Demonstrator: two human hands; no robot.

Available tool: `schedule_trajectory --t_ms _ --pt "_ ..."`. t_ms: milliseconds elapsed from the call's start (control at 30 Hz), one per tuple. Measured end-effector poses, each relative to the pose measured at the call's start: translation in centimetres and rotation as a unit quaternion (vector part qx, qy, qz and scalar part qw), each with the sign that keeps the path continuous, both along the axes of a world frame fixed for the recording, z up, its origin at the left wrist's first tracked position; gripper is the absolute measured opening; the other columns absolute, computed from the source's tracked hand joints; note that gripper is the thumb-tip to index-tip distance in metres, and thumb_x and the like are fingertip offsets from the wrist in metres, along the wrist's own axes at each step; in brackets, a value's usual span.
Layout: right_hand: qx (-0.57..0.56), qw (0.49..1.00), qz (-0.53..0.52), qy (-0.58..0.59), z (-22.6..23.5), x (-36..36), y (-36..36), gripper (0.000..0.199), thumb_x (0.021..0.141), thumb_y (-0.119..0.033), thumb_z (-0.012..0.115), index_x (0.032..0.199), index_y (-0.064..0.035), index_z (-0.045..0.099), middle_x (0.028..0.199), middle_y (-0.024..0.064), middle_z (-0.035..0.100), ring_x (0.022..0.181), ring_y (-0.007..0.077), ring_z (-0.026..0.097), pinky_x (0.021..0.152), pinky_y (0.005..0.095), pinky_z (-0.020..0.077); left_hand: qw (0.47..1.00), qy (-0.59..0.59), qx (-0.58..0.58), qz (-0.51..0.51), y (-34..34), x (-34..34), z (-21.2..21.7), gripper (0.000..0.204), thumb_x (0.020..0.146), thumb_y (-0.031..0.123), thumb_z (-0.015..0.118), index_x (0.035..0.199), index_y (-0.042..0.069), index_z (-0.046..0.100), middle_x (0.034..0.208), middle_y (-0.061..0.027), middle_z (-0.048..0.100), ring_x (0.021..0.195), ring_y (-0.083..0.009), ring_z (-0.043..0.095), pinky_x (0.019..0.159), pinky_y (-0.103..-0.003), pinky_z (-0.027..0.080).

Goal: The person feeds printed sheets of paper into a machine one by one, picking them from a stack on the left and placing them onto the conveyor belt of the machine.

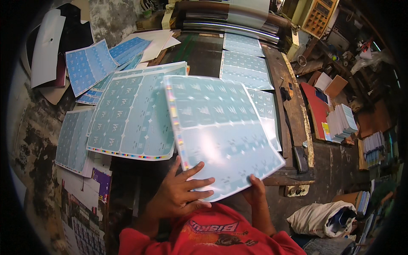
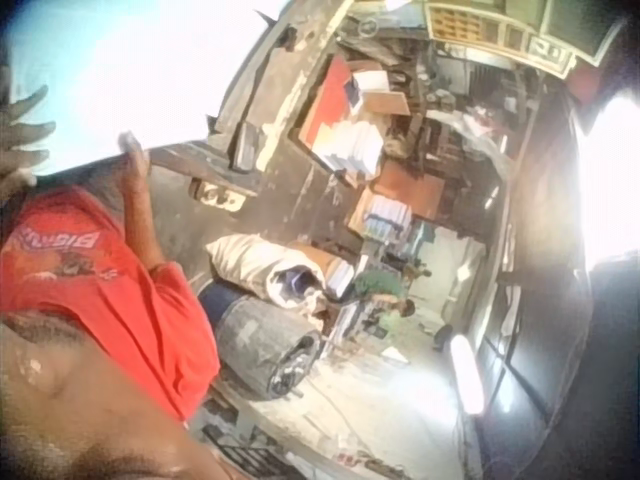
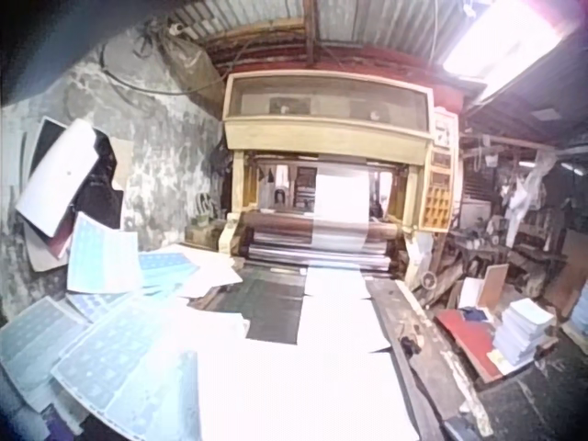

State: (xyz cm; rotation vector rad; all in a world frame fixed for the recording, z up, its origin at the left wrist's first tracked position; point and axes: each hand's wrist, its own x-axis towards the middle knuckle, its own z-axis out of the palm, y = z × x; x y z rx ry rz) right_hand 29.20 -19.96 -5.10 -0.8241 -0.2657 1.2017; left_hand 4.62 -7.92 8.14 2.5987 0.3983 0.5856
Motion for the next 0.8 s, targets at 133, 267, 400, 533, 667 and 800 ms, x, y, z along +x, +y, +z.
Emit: schedule_trajectory --t_ms 133,267,400,533,667,800 --pt "-0.046 0.997 0.042 0.038 -6.5 2.6 -1.4 0.036 0.092 -0.026 0.062 0.118 -0.0029 0.053 0.091 0.0111 0.065 0.069 0.0214 0.063 0.07 0.0418 0.0538 0.971 -0.104 0.047 0.208 2.0 -0.7 -1.4 0.054 0.075 0.052 0.078 0.104 0.009 0.063 0.127 -0.0176 0.062 0.132 -0.0426 0.047 0.113 -0.061 0.023" --pt "-0.109 0.991 0.031 0.068 -8.0 1.6 -3.2 0.034 0.094 -0.026 0.06 0.116 0.0 0.053 0.082 0.0108 0.063 0.066 0.0213 0.061 0.07 0.0413 0.0522 0.927 -0.16 0.015 0.339 4.6 -0.9 -2.9 0.042 0.08 0.036 0.08 0.092 0.004 0.055 0.123 -0.0194 0.064 0.129 -0.0418 0.05 0.107 -0.049 0.036" --pt "-0.161 0.985 0.027 0.064 -10.6 1.1 -5.5 0.043 0.095 -0.028 0.058 0.123 0.0028 0.047 0.096 0.0147 0.063 0.075 0.025 0.061 0.07 0.039 0.0505 0.921 -0.149 0.027 0.359 5.2 -1.0 -3.9 0.031 0.084 0.029 0.076 0.089 0.004 0.058 0.121 -0.0171 0.066 0.125 -0.0387 0.054 0.103 -0.047 0.038" --pt "-0.196 0.977 0.014 0.081 -9.9 0.3 -7.1 0.043 0.097 -0.028 0.056 0.123 0.0047 0.048 0.097 0.016 0.063 0.077 0.0258 0.061 0.07 0.0382 0.0506 0.9 -0.172 -0.036 0.398 6.0 -0.8 -4.6 0.025 0.092 0.027 0.067 0.088 0.003 0.061 0.125 -0.0107 0.066 0.129 -0.034 0.05 0.106 -0.045 0.033" --pt "-0.209 0.974 0.028 0.079 -10.8 0.0 -7.9 0.043 0.098 -0.03 0.054 0.121 0.0062 0.049 0.096 0.0165 0.064 0.077 0.0258 0.062 0.071 0.0376 0.0508 0.894 -0.122 -0.074 0.424 6.1 -0.6 -4.4 0.023 0.097 0.026 0.059 0.093 0.004 0.064 0.128 -0.0025 0.065 0.137 -0.0311 0.04 0.114 -0.047 0.019" --pt "-0.216 0.975 0.038 0.037 -10.4 -0.2 -8.1 0.043 0.099 -0.033 0.052 0.12 0.0053 0.051 0.094 0.0161 0.065 0.079 0.0255 0.064 0.073 0.037 0.0517 0.905 -0.096 -0.031 0.414 6.2 -0.8 -5.0 0.022 0.097 0.026 0.059 0.096 0.004 0.063 0.129 -0.0046 0.065 0.137 -0.0313 0.043 0.116 -0.051 0.017"
